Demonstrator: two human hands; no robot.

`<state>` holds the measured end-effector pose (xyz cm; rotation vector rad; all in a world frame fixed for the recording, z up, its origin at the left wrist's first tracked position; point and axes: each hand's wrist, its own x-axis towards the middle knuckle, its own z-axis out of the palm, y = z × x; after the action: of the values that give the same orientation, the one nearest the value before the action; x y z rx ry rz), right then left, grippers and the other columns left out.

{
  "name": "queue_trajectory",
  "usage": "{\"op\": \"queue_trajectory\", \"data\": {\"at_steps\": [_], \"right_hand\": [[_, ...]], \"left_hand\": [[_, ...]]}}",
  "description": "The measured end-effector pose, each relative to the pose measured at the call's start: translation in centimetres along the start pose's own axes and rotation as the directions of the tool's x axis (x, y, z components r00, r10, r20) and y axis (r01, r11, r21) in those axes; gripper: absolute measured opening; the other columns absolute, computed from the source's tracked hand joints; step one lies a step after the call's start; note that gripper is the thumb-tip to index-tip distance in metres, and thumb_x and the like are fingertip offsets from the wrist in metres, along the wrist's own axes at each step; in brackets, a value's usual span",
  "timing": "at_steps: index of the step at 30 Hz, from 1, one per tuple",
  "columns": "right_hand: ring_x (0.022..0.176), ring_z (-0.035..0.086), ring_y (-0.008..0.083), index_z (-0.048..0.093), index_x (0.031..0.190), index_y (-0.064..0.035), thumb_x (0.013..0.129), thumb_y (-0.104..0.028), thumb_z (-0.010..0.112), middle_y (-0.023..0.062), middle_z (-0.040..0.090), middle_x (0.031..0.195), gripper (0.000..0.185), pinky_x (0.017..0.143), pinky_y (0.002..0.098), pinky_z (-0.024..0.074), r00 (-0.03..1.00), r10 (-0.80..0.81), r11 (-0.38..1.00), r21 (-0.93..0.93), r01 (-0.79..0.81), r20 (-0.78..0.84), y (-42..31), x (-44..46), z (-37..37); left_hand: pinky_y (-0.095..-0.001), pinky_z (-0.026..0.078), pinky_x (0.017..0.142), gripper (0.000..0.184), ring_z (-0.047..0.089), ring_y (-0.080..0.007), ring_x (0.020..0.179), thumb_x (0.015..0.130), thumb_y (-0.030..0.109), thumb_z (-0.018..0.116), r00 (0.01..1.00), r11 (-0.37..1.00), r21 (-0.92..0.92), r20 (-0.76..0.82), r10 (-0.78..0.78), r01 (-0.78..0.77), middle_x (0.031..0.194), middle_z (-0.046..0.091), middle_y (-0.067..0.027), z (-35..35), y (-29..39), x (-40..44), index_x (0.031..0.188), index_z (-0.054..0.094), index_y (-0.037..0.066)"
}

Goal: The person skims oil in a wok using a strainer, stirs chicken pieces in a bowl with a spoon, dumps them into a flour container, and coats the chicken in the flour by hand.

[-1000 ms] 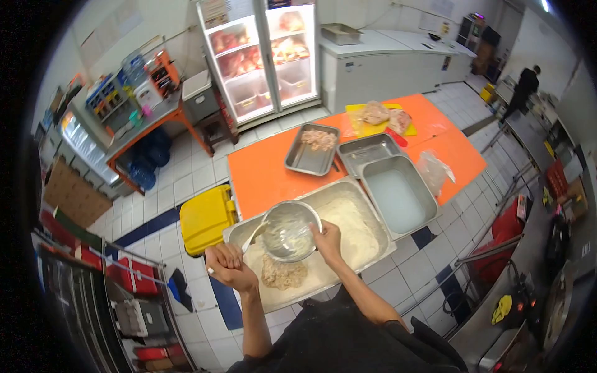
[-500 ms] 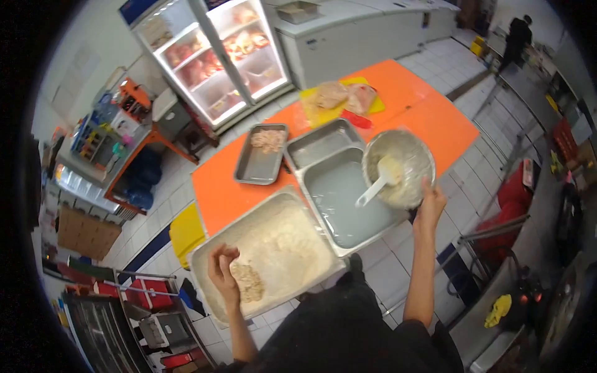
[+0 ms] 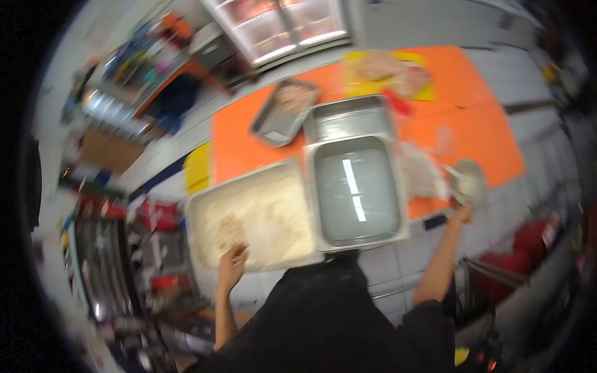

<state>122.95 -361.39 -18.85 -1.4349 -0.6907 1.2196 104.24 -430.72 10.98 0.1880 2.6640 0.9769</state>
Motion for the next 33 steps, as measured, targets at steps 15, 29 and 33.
{"op": "queue_trajectory", "data": {"at_steps": [15,29,33], "right_hand": [[0.078,0.050,0.0110,0.058,0.087,-0.0032,0.097,-0.012,0.052,0.0027,0.054,0.082,0.015,0.071,0.0269,0.0447,0.584,-0.474,0.685,-0.140,0.715,0.660,-14.2,-32.8,-1.6],[0.095,0.056,0.0382,0.054,0.107,0.0034,0.081,0.004,0.048,0.0224,0.057,0.100,0.026,0.082,0.0458,0.0451,-0.110,-0.022,0.747,0.089,0.658,0.994,-3.3,-70.2,0.5],[0.102,0.058,0.0294,0.055,0.113,0.0020,0.091,-0.012,0.049,0.0173,0.060,0.112,0.027,0.087,0.0422,0.0468,-0.169,0.325,0.905,-0.254,0.340,0.931,1.0,-69.8,0.7]], "left_hand": [[-0.0382,0.050,0.075,0.026,0.060,-0.0288,0.082,0.076,0.006,0.066,0.949,0.903,0.353,-0.104,0.298,-0.245,0.090,0.059,-0.0115,1.9,-5.6,3.8,0.101,0.065,0.008],[-0.0352,0.047,0.070,0.019,0.060,-0.0278,0.082,0.077,-0.005,0.059,0.928,0.845,-0.386,-0.112,0.356,-0.371,0.086,0.059,-0.0137,-4.2,-3.8,7.1,0.094,0.064,0.003],[-0.0376,0.048,0.076,0.021,0.059,-0.0283,0.089,0.078,-0.006,0.060,0.732,0.697,-0.229,-0.158,0.663,-0.680,0.094,0.062,-0.0117,-2.8,-3.2,6.0,0.096,0.064,0.004]]}}
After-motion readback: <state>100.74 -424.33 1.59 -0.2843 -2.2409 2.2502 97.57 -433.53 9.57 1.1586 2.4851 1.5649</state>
